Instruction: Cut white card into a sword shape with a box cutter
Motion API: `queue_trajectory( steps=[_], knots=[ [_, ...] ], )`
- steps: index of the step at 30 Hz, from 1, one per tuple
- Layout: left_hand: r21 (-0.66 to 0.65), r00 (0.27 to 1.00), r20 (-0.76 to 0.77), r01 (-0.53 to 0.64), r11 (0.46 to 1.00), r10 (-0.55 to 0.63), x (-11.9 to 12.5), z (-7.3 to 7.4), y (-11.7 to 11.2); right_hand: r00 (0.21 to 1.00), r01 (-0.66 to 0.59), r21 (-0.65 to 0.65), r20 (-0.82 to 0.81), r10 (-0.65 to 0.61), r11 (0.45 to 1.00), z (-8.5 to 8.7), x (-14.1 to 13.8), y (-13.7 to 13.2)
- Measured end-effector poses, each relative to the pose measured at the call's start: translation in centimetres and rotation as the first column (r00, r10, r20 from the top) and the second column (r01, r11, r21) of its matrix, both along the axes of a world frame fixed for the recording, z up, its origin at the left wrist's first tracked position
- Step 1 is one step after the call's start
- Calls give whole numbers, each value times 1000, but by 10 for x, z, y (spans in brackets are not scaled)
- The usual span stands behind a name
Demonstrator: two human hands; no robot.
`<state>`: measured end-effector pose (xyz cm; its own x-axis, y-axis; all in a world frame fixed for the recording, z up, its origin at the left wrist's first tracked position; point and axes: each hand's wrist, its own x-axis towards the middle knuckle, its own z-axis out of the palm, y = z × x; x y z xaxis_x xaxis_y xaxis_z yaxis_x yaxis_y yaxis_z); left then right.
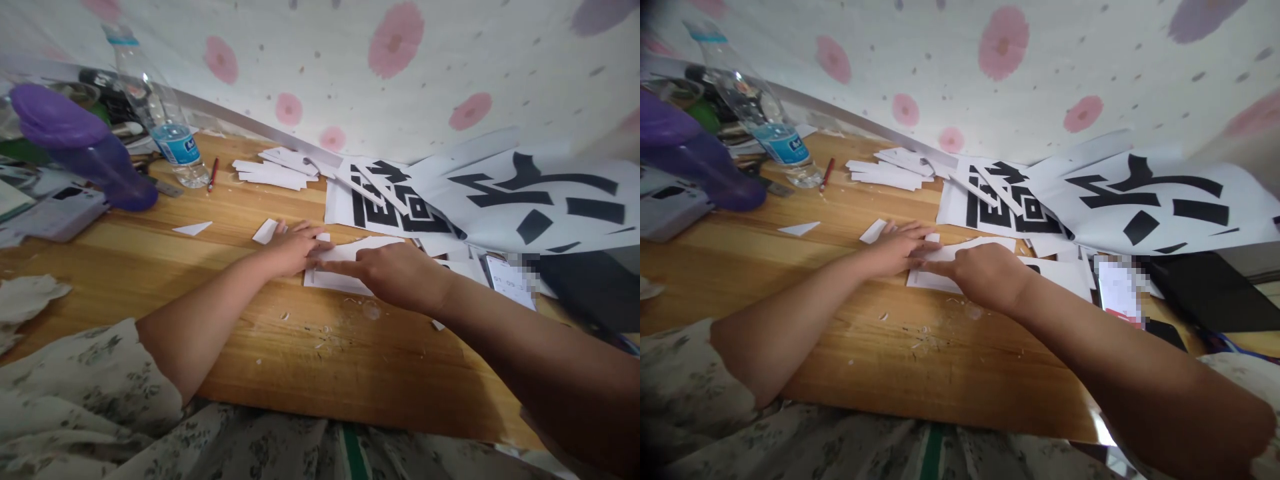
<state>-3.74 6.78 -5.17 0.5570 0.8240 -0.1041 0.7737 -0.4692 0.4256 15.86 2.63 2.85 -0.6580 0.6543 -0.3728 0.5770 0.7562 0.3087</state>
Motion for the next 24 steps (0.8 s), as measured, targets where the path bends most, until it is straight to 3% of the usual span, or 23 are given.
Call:
queue_trajectory(
  steps=[10,16,24],
  knots=[
    [-35,999,35,-19,999,20,-1,-2,2,1000,-29,33,-10,30,999,0,-6,-3],
    [-31,999,44,-29,999,30,0,-1,1,999,16,2,43,-16,1000,4,-11,-5],
    [-13,999,48,-22,1000,23,-1,-4,1,998,56,-27,-5,-56,998,4,-13,-6]
  ],
)
